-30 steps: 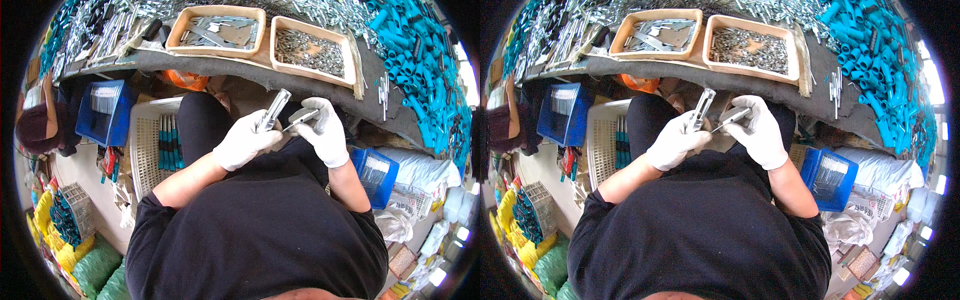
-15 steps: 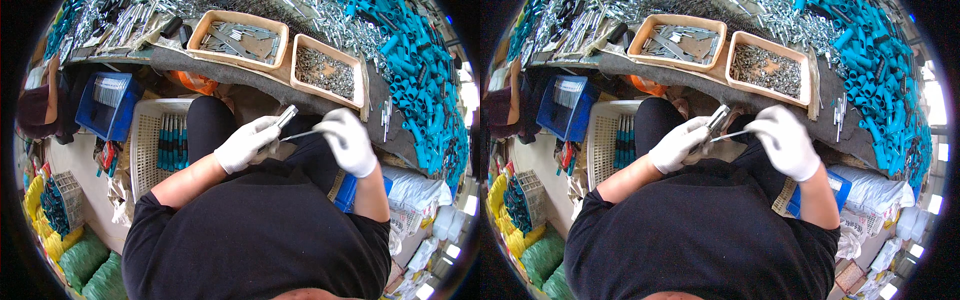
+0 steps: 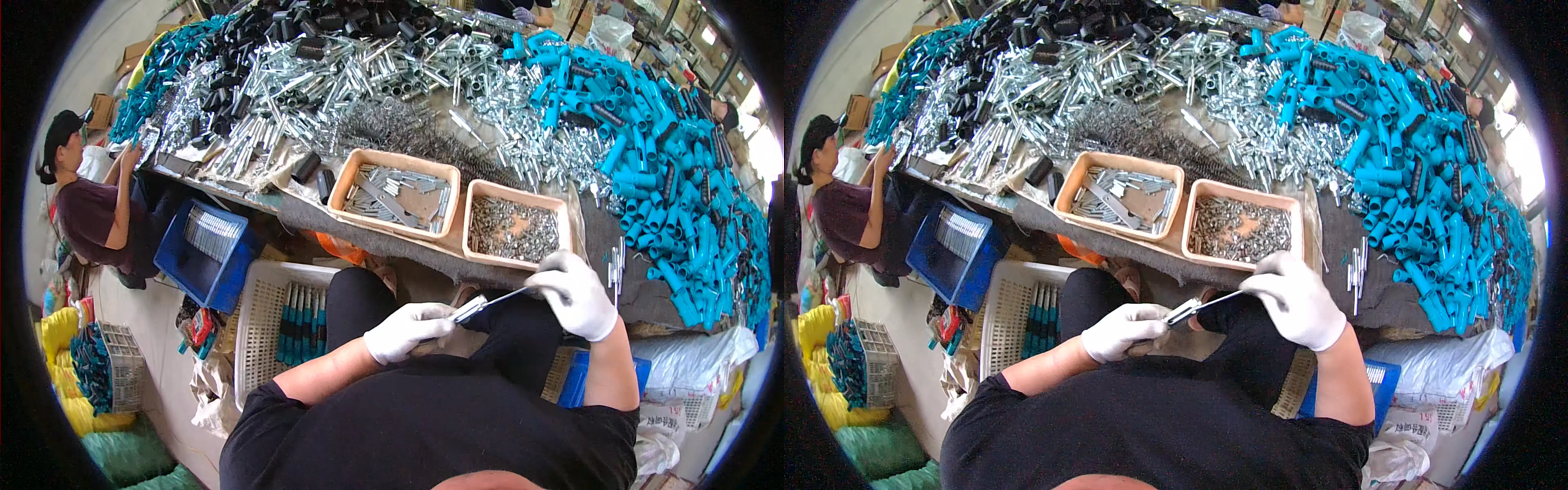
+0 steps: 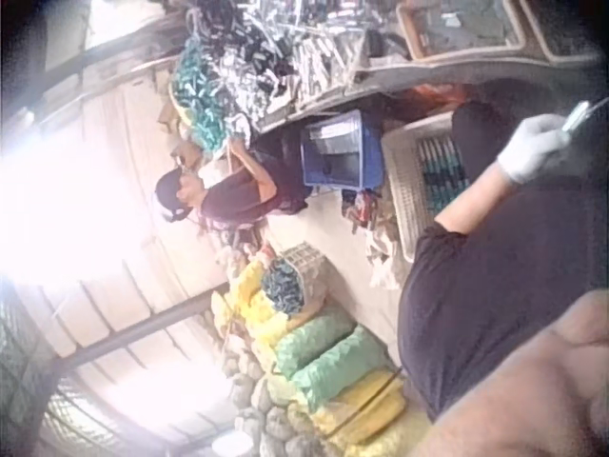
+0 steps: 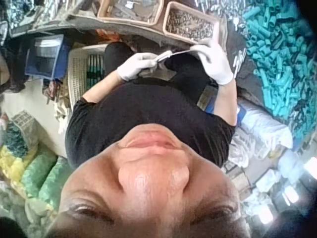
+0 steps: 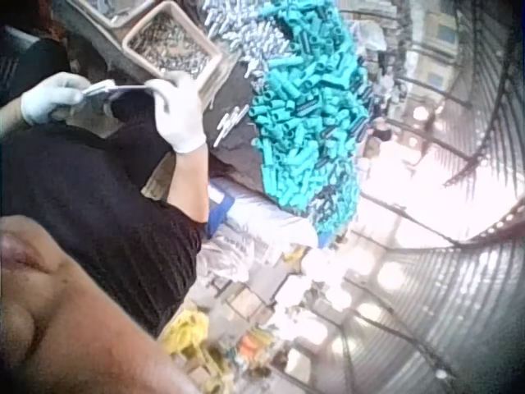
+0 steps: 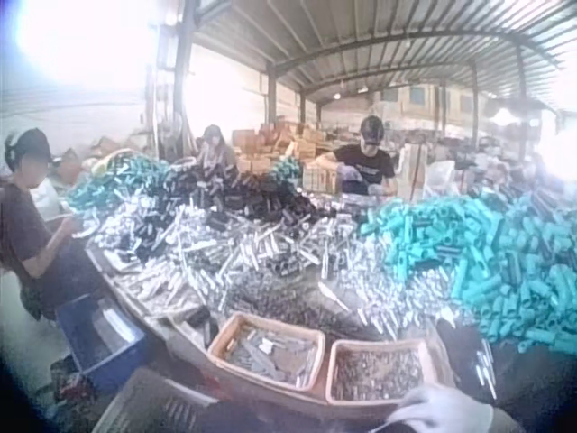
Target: Assembling mechanical pins and tubes into plastic handles at a workshop table.
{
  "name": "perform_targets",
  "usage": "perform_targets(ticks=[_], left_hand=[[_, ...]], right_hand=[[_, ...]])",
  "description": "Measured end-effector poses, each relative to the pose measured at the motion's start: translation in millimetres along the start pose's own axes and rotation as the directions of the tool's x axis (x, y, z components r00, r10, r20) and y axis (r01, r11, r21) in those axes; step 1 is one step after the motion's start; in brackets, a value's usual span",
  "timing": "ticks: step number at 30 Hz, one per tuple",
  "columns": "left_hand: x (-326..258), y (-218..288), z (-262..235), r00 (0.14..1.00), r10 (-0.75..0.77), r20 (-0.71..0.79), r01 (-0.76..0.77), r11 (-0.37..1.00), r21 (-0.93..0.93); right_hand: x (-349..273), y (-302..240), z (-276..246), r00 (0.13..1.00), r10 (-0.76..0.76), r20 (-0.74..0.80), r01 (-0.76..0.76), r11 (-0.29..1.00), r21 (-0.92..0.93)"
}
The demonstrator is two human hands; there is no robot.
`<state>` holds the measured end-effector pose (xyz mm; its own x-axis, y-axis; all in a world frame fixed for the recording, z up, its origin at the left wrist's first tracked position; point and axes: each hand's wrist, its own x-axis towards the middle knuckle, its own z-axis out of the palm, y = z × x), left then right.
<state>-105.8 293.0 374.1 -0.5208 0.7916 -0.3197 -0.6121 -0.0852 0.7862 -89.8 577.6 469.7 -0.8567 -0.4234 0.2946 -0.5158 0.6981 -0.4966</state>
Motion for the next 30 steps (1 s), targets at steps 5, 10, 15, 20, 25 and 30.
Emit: perform_targets(ticks=[5,10,15,20,25,30], left_hand=[[11.1,5.6,-0.9,0.999,0.032,0.001,-0.032,0.987,0.158],[10.4,13.2,2.7,0.998,-0.058,-0.011,0.059,0.995,0.075],[13.0,6.4,-4.6,0.993,-0.116,-0.008,0.116,0.985,0.131],[11.4,10.2,0.6,0.994,-0.107,-0.028,0.11,0.983,0.148],[12.3,11.2,6.6,0.984,-0.18,0.008,0.174,0.961,0.216],[12.0,11.5,11.0,0.995,-0.098,-0.015,0.099,0.987,0.123]], right_hand=[[0.5,2.2,3.2,0.998,0.053,0.022,-0.053,0.999,0.004],[2.6,11.5,-8.0,0.995,0.036,-0.094,-0.04,0.998,-0.048],[-3.7,10.7,-3.0,0.999,0.01,-0.037,-0.012,0.999,-0.047],[-8.1,10.7,2.3,0.999,0.025,0.027,-0.026,0.999,0.032],[-10.8,2.5,28.3,0.992,0.011,0.122,-0.024,0.994,0.107],[-15.7,13.6,34.0,0.994,-0.024,0.111,0.016,0.997,0.072]])
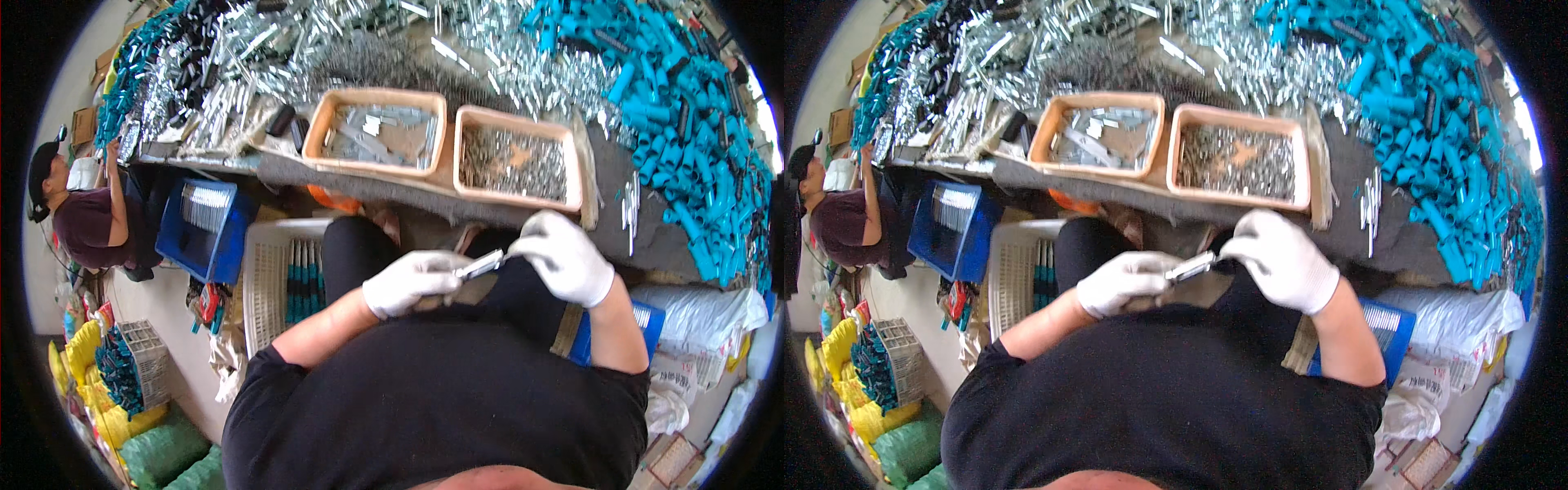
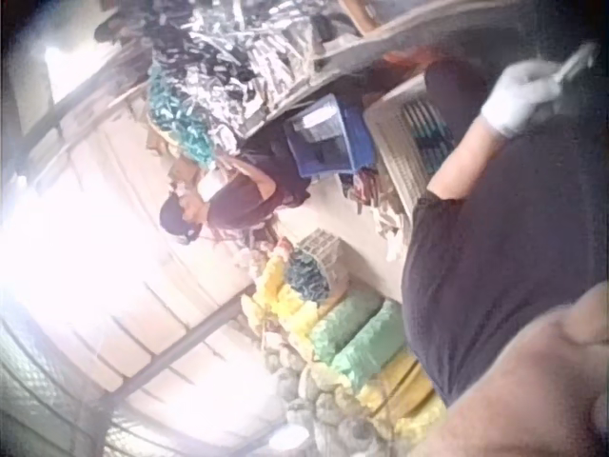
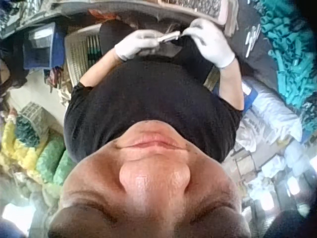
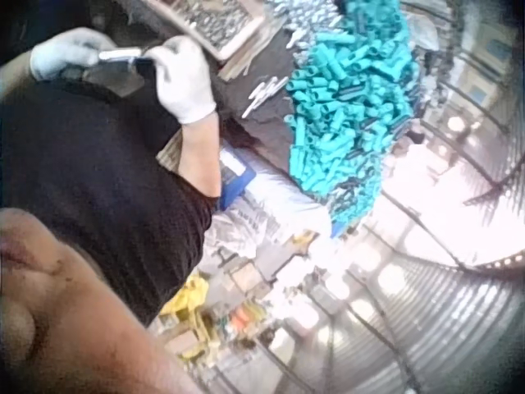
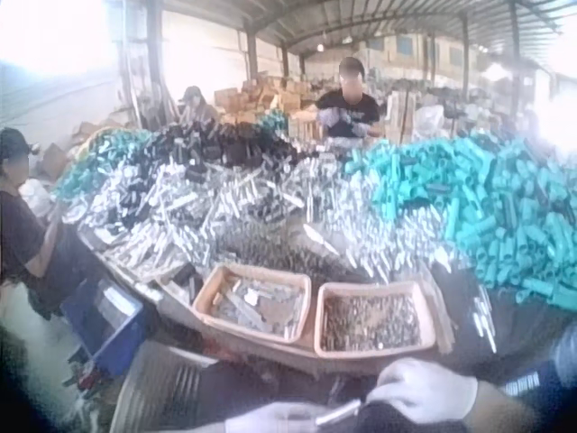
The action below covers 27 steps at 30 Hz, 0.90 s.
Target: Assembling mechanical pins and tubes into plastic handles at a workshop table.
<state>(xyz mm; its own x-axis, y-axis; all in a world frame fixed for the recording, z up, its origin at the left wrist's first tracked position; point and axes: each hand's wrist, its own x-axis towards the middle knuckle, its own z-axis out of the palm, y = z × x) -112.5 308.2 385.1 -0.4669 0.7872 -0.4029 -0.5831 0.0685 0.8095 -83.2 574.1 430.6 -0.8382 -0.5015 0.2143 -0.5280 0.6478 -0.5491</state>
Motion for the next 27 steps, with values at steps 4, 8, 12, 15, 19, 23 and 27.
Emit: perform_targets(ticks=[4,8,12,15,19,23,27], left_hand=[[1.0,-0.5,-0.5,0.993,0.081,0.082,-0.068,0.985,-0.156],[6.0,-6.7,-3.2,0.999,-0.016,0.039,0.024,0.977,-0.211],[8.1,-10.8,-6.1,0.996,-0.045,0.078,0.064,0.963,-0.262],[8.0,-13.6,-8.2,0.995,-0.053,0.086,0.072,0.969,-0.235],[7.8,-21.8,-11.6,0.988,-0.08,0.13,0.109,0.968,-0.228],[9.7,-17.9,-7.7,0.973,-0.076,0.219,0.144,0.938,-0.314],[10.0,-18.4,-5.9,0.978,-0.046,0.205,0.112,0.939,-0.324]], right_hand=[[1.4,-0.8,-2.0,1.0,0.008,-0.019,-0.007,1.0,0.006],[3.9,-2.6,5.2,0.998,0.041,-0.043,-0.035,0.993,0.116],[5.2,-5.7,14.8,0.993,0.121,-0.004,-0.116,0.957,0.265],[1.9,-5.8,19.2,0.987,0.163,0.009,-0.156,0.932,0.326],[-10.4,-1.5,23.8,0.939,0.319,0.128,-0.318,0.668,0.673],[-18.5,2.4,56.7,0.888,0.459,-0.041,-0.044,0.174,0.984],[-25.1,2.8,70.1,0.842,0.539,-0.01,0.0,0.019,1.0]])
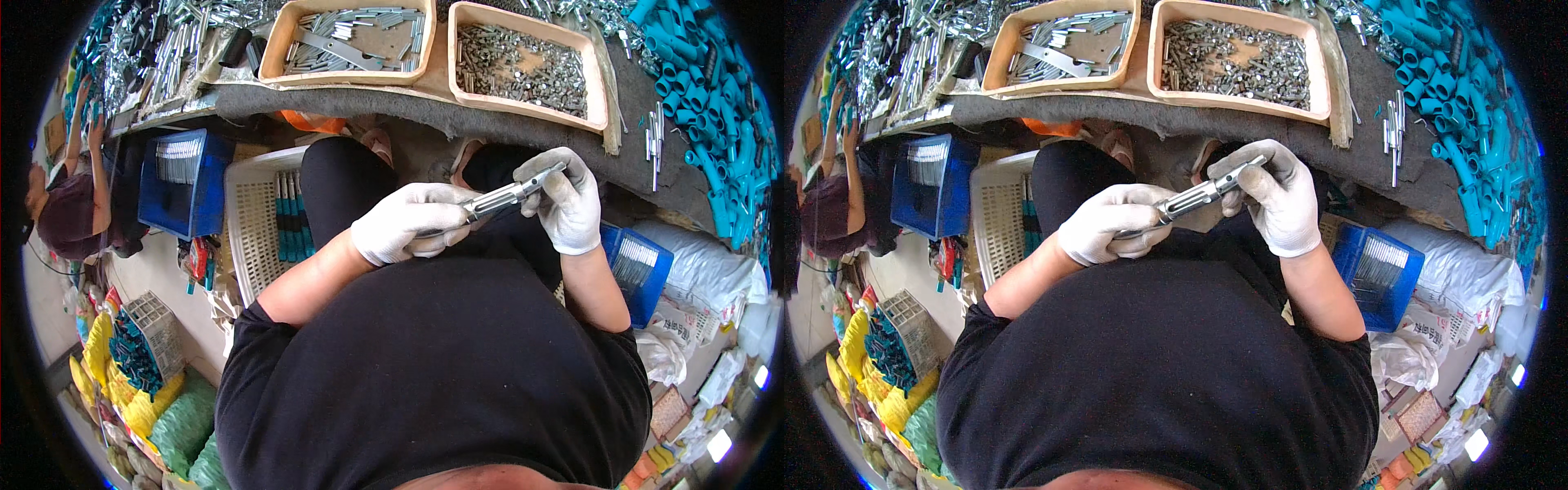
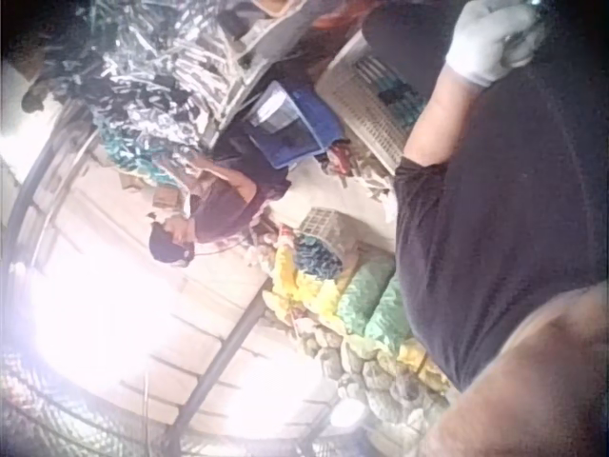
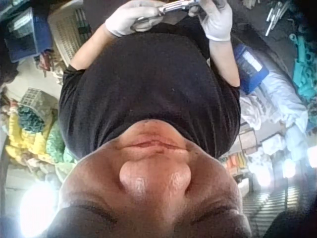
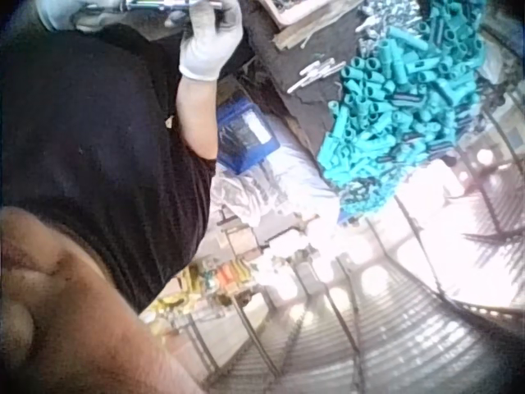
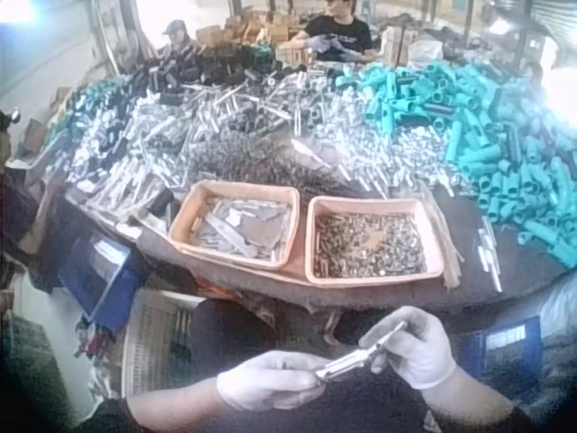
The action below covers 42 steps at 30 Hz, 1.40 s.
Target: Assembling mechanical pins and tubes into plastic handles at a workshop table.
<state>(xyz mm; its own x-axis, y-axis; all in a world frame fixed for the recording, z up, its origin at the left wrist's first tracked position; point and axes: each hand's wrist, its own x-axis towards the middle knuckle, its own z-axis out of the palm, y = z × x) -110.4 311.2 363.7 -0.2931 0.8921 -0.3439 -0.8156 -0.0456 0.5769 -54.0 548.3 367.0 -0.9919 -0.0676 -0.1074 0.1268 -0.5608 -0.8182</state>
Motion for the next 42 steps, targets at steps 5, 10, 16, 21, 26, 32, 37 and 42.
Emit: perform_targets(ticks=[5,10,16,21,26,32,37,42], left_hand=[[1.9,-1.1,2.5,0.999,0.038,-0.024,-0.037,0.999,0.024],[1.3,-8.3,-4.1,0.994,0.069,-0.083,-0.067,0.997,0.026],[-2.6,-9.7,-6.7,0.992,0.085,-0.096,-0.088,0.996,-0.029],[-4.7,-9.6,-10.3,0.99,0.107,-0.091,-0.111,0.993,-0.032],[-8.5,-5.9,-9.3,0.985,0.057,-0.166,-0.057,0.998,0.007],[-12.5,-8.2,-8.9,0.974,0.048,-0.221,-0.033,0.997,0.068],[-9.5,-7.8,-8.4,0.975,0.024,-0.221,-0.007,0.997,0.079],[-6.9,-6.5,-4.1,0.974,0.014,-0.228,0.01,0.995,0.103]], right_hand=[[1.6,5.0,14.0,0.997,-0.062,-0.05,0.04,0.93,-0.367],[5.6,17.2,12.3,0.995,-0.002,-0.104,-0.033,0.942,-0.334],[12.5,17.3,8.5,0.987,0.125,-0.105,-0.149,0.954,-0.261],[16.8,20.3,13.9,0.992,0.082,-0.096,-0.107,0.952,-0.286],[19.7,29.5,14.5,0.987,0.088,-0.132,-0.12,0.96,-0.252],[20.7,41.3,9.1,0.985,0.103,-0.139,-0.134,0.962,-0.236],[18.4,42.7,3.3,0.987,0.057,-0.148,-0.096,0.957,-0.274],[15.1,41.2,-4.1,0.985,-0.013,-0.174,-0.052,0.931,-0.362]])
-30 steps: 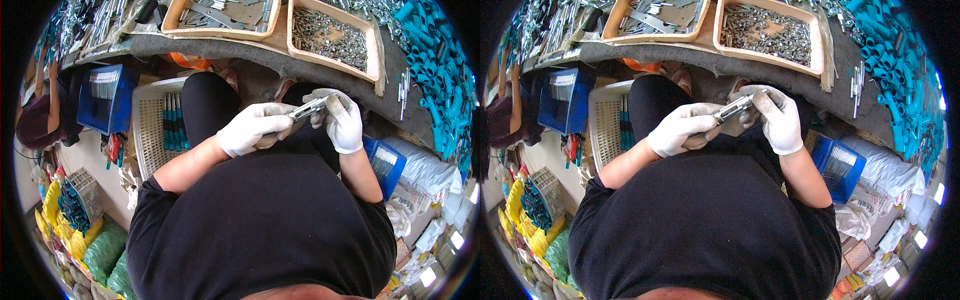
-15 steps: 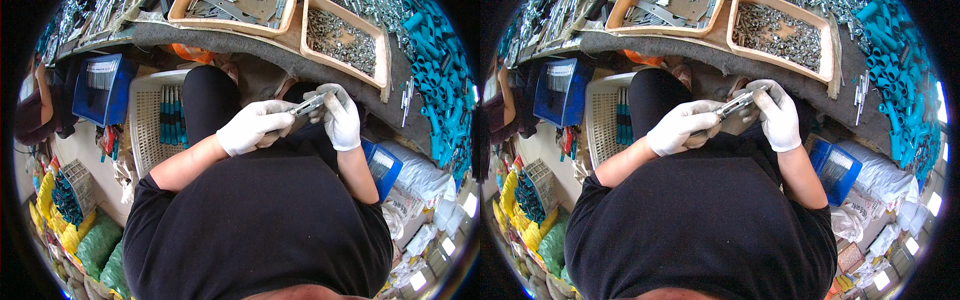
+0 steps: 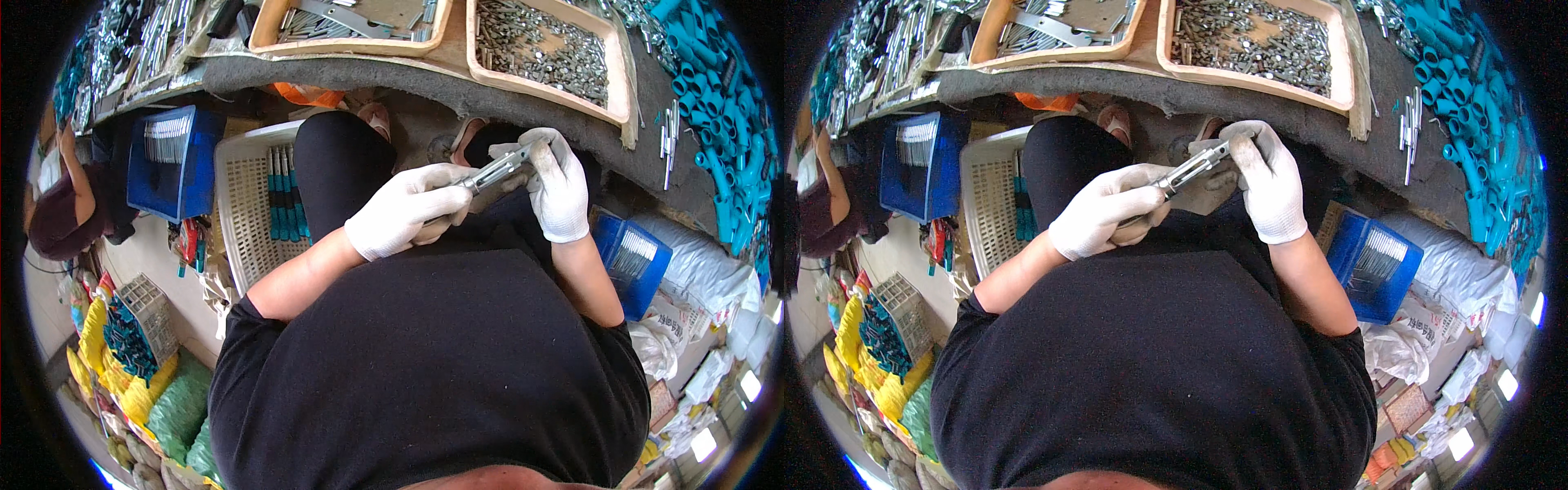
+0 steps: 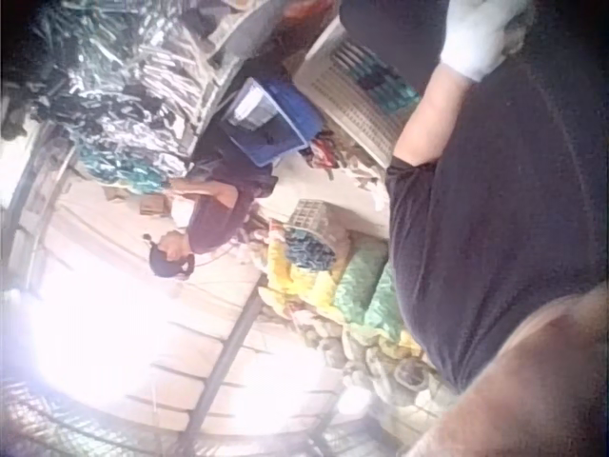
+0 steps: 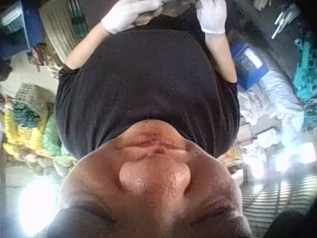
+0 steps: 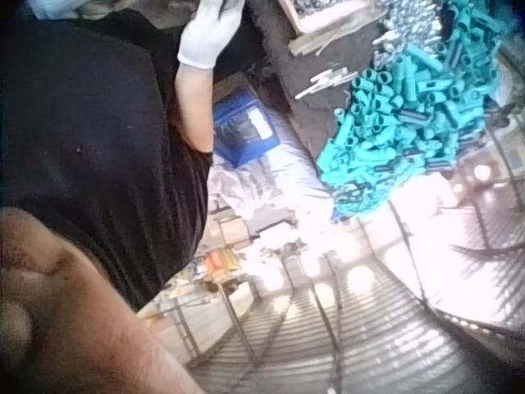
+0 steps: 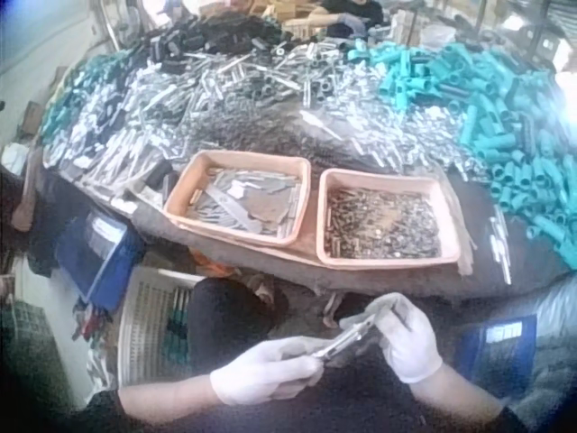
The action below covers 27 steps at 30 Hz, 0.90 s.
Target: Assembling mechanical pins and tubes into plastic handles at a workshop table.
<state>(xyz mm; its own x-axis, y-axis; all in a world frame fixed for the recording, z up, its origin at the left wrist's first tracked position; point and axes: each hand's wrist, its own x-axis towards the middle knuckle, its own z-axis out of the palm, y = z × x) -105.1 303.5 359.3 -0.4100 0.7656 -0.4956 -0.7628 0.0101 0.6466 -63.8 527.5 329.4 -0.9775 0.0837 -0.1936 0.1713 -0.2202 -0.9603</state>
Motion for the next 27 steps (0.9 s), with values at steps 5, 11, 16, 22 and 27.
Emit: perform_targets(ticks=[5,11,16,22,27], left_hand=[[3.9,-0.3,1.6,0.999,-0.021,0.03,0.022,0.999,-0.028],[6.0,-1.0,8.8,1.0,-0.022,0.001,0.023,0.999,-0.049],[8.6,-3.2,10.8,1.0,-0.014,0.012,0.015,0.999,-0.032],[9.1,-0.8,16.0,1.0,-0.017,0.001,0.017,1.0,-0.023],[8.0,-1.3,20.6,1.0,-0.002,-0.024,0.002,1.0,-0.011]], right_hand=[[-4.3,-12.5,0.1,0.998,0.043,-0.053,-0.035,0.989,0.146],[-4.7,-12.0,-8.7,0.993,0.076,-0.091,-0.057,0.979,0.198],[-7.4,-11.9,-16.2,0.993,0.028,-0.118,0.0,0.973,0.231],[-11.2,-20.3,-21.6,0.98,-0.018,-0.198,0.041,0.993,0.114],[-15.0,-31.1,-28.0,0.964,-0.08,-0.253,0.092,0.995,0.037]])
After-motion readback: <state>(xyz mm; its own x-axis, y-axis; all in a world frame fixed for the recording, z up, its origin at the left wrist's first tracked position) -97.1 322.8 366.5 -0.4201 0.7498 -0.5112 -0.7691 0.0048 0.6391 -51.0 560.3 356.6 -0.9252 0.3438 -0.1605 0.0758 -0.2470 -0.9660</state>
